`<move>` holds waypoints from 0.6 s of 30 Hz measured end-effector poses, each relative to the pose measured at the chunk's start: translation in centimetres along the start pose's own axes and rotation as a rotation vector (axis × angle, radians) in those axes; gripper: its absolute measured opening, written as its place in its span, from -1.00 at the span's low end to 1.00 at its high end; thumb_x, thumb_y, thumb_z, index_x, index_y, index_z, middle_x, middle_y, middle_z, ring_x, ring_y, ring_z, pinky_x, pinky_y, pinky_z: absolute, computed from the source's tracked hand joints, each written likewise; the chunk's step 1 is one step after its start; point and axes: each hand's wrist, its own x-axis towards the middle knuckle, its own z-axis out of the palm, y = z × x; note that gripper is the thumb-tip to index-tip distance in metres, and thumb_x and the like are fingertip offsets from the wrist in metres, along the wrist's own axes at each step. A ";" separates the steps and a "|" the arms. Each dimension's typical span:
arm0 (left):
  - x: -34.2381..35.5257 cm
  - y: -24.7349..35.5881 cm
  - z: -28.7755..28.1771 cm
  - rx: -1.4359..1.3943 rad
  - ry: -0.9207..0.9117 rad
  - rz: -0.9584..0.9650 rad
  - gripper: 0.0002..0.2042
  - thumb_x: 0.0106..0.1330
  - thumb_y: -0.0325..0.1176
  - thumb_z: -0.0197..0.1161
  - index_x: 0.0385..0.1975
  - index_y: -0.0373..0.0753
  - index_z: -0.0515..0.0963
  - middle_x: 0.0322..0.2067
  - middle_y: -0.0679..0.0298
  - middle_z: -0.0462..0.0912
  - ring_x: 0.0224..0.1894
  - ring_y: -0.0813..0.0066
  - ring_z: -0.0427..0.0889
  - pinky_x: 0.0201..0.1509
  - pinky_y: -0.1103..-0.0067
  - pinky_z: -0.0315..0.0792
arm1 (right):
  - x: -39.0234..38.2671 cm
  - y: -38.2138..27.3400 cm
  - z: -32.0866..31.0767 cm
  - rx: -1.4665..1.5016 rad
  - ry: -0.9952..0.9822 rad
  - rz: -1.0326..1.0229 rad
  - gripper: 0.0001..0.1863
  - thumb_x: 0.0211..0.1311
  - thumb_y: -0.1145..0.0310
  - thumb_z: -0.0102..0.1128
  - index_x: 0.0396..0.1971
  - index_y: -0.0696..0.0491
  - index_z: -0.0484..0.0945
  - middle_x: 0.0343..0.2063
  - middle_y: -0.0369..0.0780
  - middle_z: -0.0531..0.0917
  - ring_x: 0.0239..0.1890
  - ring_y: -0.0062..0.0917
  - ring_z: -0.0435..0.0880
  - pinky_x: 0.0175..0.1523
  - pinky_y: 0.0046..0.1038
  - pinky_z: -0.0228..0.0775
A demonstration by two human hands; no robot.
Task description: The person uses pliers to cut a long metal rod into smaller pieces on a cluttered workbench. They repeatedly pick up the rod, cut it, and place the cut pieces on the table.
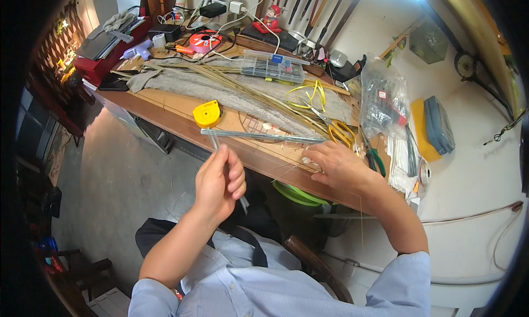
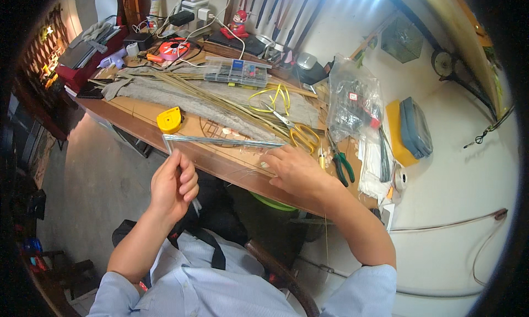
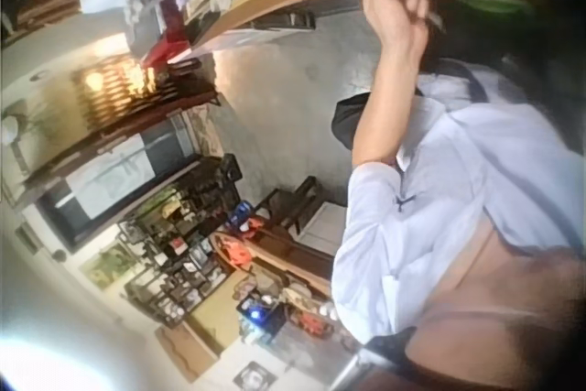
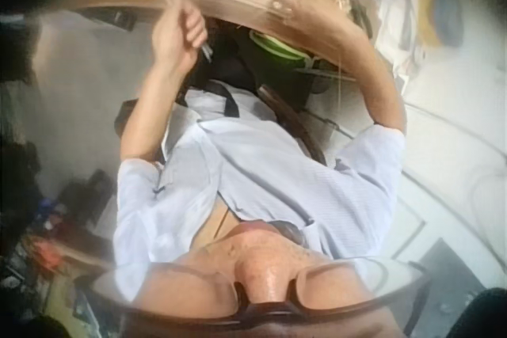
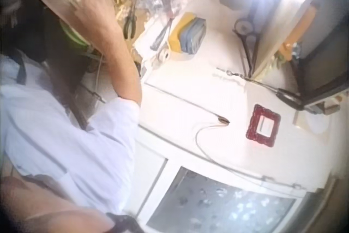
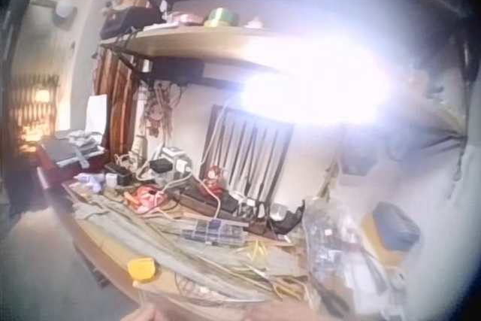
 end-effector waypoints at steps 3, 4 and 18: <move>-1.5 -0.8 -1.1 0.002 0.047 -0.039 -0.69 0.49 -0.10 -0.15 -0.45 -0.17 0.28 -0.64 0.35 0.28 -0.72 0.64 0.19 -0.70 0.66 0.17 | 0.6 0.9 0.0 -0.051 -0.054 -0.023 -0.65 0.00 0.29 0.30 -0.18 0.07 0.54 -0.20 -0.15 0.59 -0.07 -0.27 0.51 0.07 -0.30 0.32; -1.9 -0.9 -1.3 0.006 0.056 -0.052 -0.68 0.49 -0.10 -0.15 -0.45 -0.17 0.28 -0.64 0.35 0.28 -0.72 0.64 0.20 -0.70 0.67 0.18 | 0.8 1.1 -0.1 -0.036 -0.085 -0.015 -0.67 0.01 0.28 0.30 -0.20 0.06 0.55 -0.23 -0.17 0.59 -0.09 -0.28 0.52 0.06 -0.30 0.32; -1.9 -2.3 -2.1 0.008 0.059 -0.111 -0.69 0.49 -0.12 -0.14 -0.46 -0.17 0.30 -0.64 0.34 0.29 -0.70 0.61 0.21 -0.67 0.65 0.20 | 1.2 0.6 -0.2 -0.408 -0.222 -0.222 -0.87 0.11 0.32 0.08 -0.45 0.06 0.50 -0.44 -0.27 0.58 -0.27 -0.43 0.53 -0.11 -0.42 0.36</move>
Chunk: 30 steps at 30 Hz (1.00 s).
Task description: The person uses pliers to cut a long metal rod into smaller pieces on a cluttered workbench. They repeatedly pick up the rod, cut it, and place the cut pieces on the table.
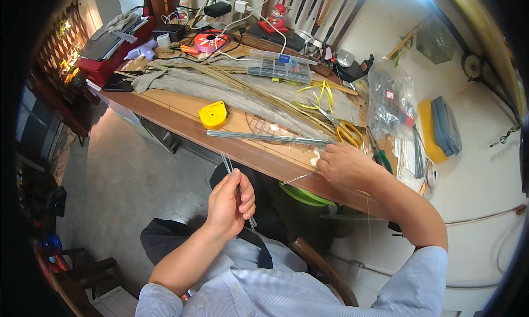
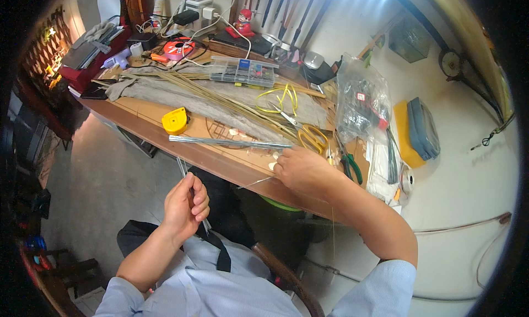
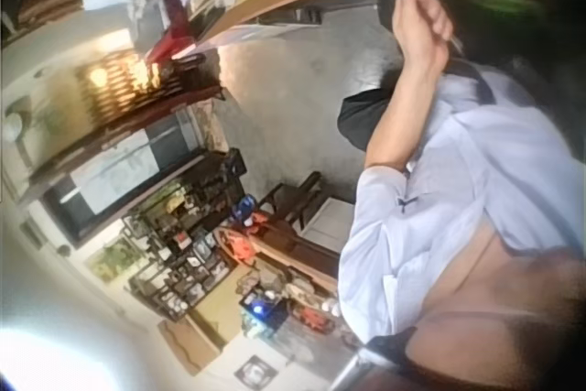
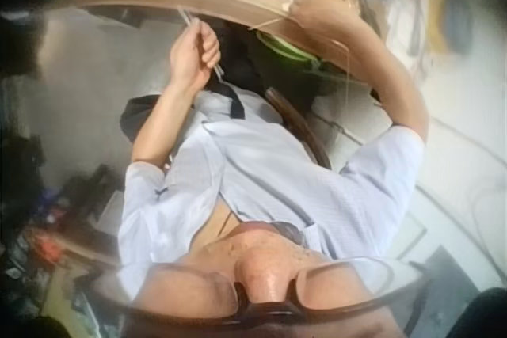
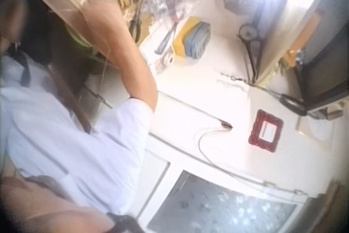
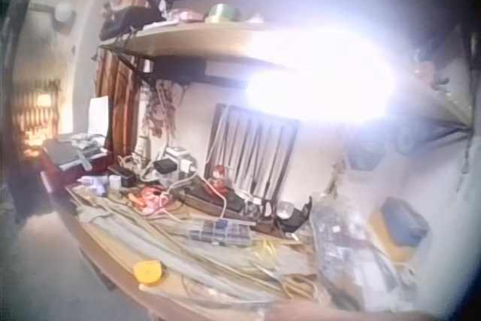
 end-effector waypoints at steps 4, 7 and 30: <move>0.0 -0.4 -0.1 -0.013 -0.011 -0.012 -0.69 0.49 -0.12 -0.14 -0.46 -0.17 0.30 -0.64 0.34 0.29 -0.70 0.61 0.21 -0.67 0.65 0.20 | 0.3 -0.2 0.1 -0.164 0.070 -0.084 -0.91 0.07 0.37 0.06 -0.50 0.06 0.45 -0.47 -0.28 0.56 -0.30 -0.47 0.52 -0.13 -0.46 0.35; -0.1 -0.5 0.2 0.003 -0.004 -0.028 -0.68 0.49 -0.12 -0.14 -0.47 -0.16 0.29 -0.64 0.34 0.29 -0.70 0.61 0.20 -0.67 0.65 0.20 | 0.3 -0.2 0.4 -0.175 0.069 -0.088 -0.91 0.07 0.38 0.05 -0.50 0.07 0.46 -0.48 -0.27 0.57 -0.31 -0.46 0.53 -0.15 -0.45 0.36; 10.9 -1.2 10.4 0.445 -0.393 0.062 -0.62 0.49 -0.18 -0.09 0.18 -0.23 0.34 -0.08 0.30 0.50 -0.08 0.62 0.47 0.00 0.61 0.40 | 2.5 -0.2 1.5 1.392 0.780 0.667 -0.90 0.17 0.47 0.16 -0.37 0.17 0.49 -0.54 -0.38 0.53 -0.51 -0.81 0.43 -0.42 -0.67 0.32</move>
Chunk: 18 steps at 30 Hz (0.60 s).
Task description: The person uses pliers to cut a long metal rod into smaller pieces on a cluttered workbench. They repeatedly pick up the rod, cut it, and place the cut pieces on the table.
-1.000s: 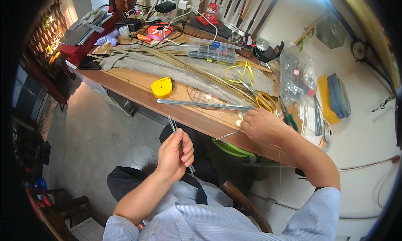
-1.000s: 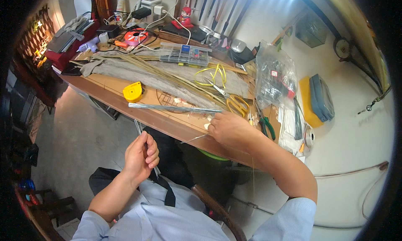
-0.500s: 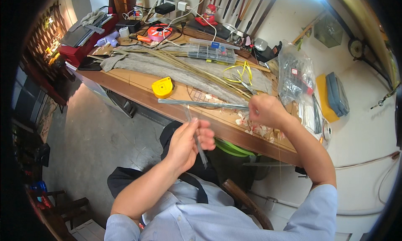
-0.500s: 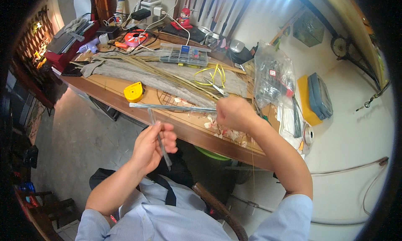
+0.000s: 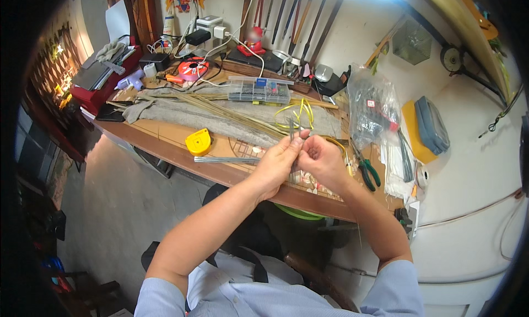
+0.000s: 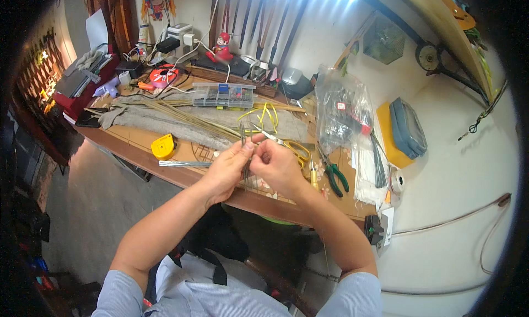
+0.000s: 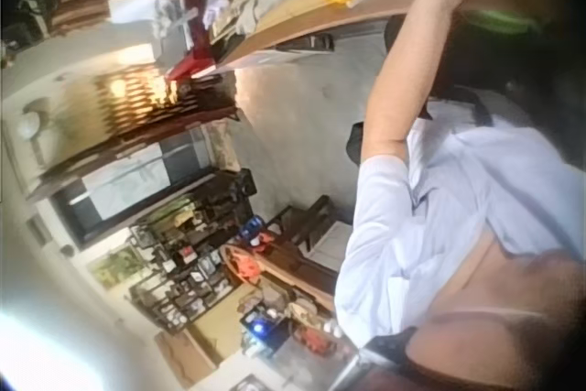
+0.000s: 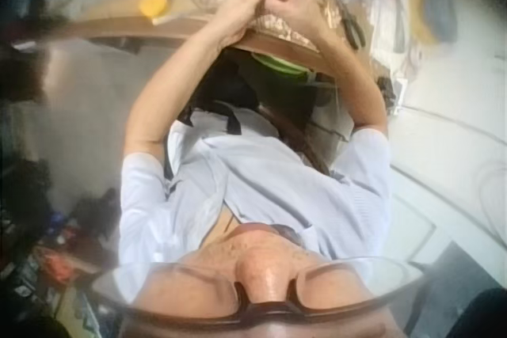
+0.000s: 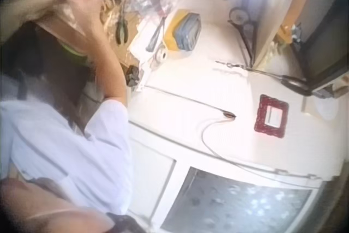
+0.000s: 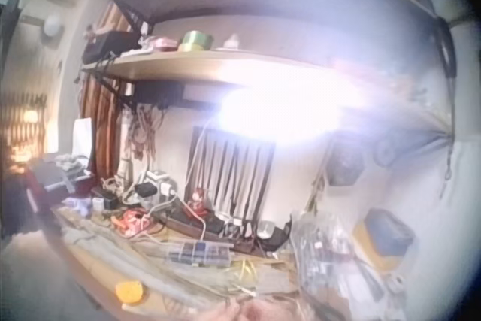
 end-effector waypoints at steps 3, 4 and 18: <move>0.2 -1.1 -0.2 0.073 -0.018 0.200 -0.69 0.49 -0.26 -0.08 0.09 -0.29 0.41 -0.13 0.31 0.53 -0.11 0.59 0.48 0.00 0.61 0.40 | -0.6 -1.5 1.5 -0.193 0.147 -0.210 -0.80 0.15 0.43 0.23 -0.26 0.19 0.53 -0.54 -0.32 0.58 -0.52 -0.76 0.49 -0.40 -0.64 0.38; 0.2 -1.1 -0.2 0.215 0.010 0.282 -0.71 0.48 -0.26 -0.06 0.04 -0.29 0.43 -0.16 0.29 0.55 -0.14 0.59 0.50 -0.03 0.61 0.41 | -0.7 -0.8 1.4 -0.191 0.179 -0.210 -0.80 0.14 0.42 0.24 -0.27 0.19 0.53 -0.54 -0.31 0.58 -0.52 -0.75 0.50 -0.40 -0.64 0.39; -0.5 -1.0 -0.2 0.768 0.141 0.500 -0.81 0.42 -0.30 0.04 -0.35 -0.30 0.37 -0.52 0.11 0.42 -0.48 0.21 0.43 -0.37 0.43 0.32 | -1.8 -4.2 -0.6 0.111 0.243 -0.341 -0.67 0.45 0.29 -0.13 0.03 0.19 0.41 -0.10 -0.11 0.60 -0.08 -0.56 0.56 0.04 -0.51 0.41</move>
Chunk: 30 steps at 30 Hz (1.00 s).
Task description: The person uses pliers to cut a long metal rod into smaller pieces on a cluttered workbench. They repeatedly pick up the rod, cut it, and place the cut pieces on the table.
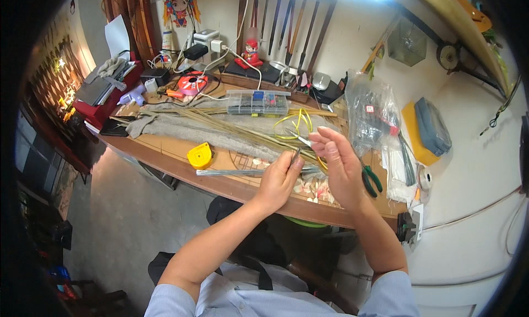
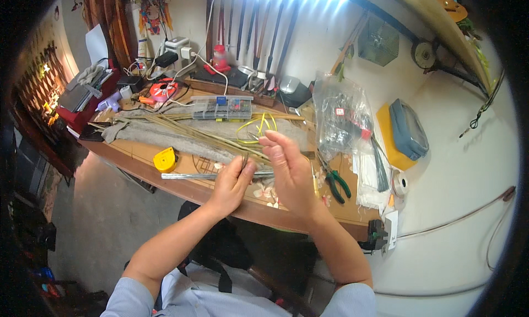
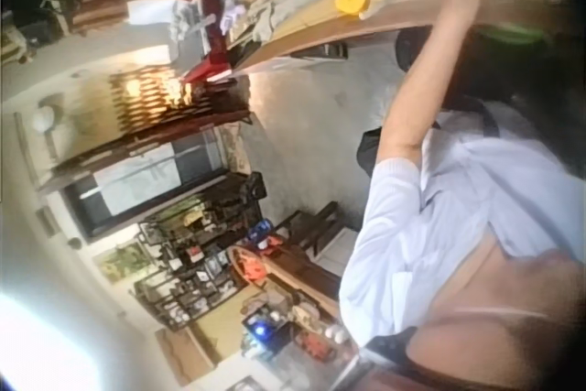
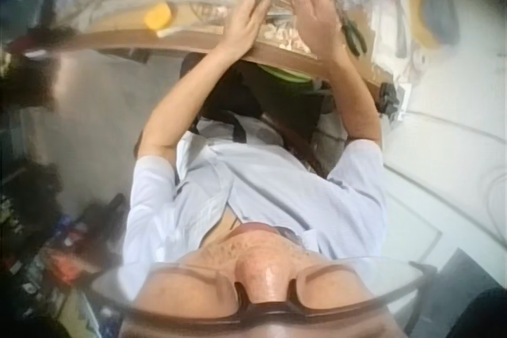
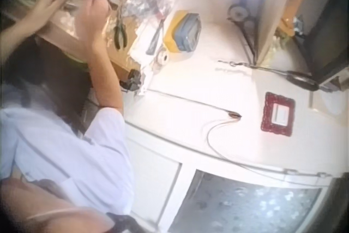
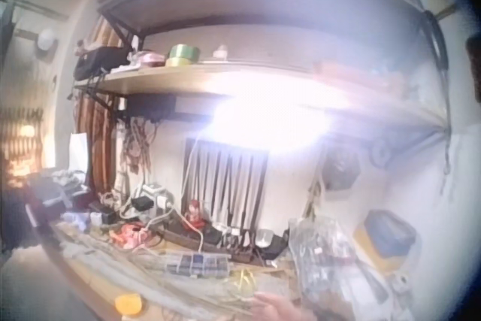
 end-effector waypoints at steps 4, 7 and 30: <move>-0.4 -0.2 0.1 -0.024 -0.007 0.014 -0.82 0.41 -0.32 0.04 -0.36 -0.30 0.35 -0.51 0.07 0.44 -0.46 0.12 0.44 -0.36 0.40 0.32 | 0.8 0.0 0.4 -0.439 -0.124 -0.348 -0.64 0.33 0.44 -0.01 0.09 0.20 0.39 -0.03 0.00 0.55 0.00 -0.25 0.57 0.14 -0.35 0.35; -0.3 -0.8 0.3 -0.019 0.039 0.108 -0.84 0.41 -0.34 0.03 -0.33 -0.30 0.36 -0.48 0.04 0.47 -0.41 0.05 0.49 -0.33 0.36 0.35 | 0.8 0.2 0.7 -0.506 -0.273 -0.387 -0.59 0.26 0.48 0.04 0.11 0.20 0.38 -0.01 0.00 0.54 0.03 -0.19 0.54 0.15 -0.33 0.34; -2.5 0.6 -3.7 0.587 -0.451 0.133 -0.85 0.21 -0.37 0.11 -0.38 -0.33 0.53 -0.42 -0.01 0.59 -0.29 -0.01 0.59 -0.20 0.21 0.44 | -5.3 3.5 -2.4 -0.640 -0.417 0.041 -0.88 0.12 0.38 0.25 -0.36 0.09 0.60 -0.45 -0.21 0.63 -0.37 -0.39 0.59 -0.21 -0.43 0.42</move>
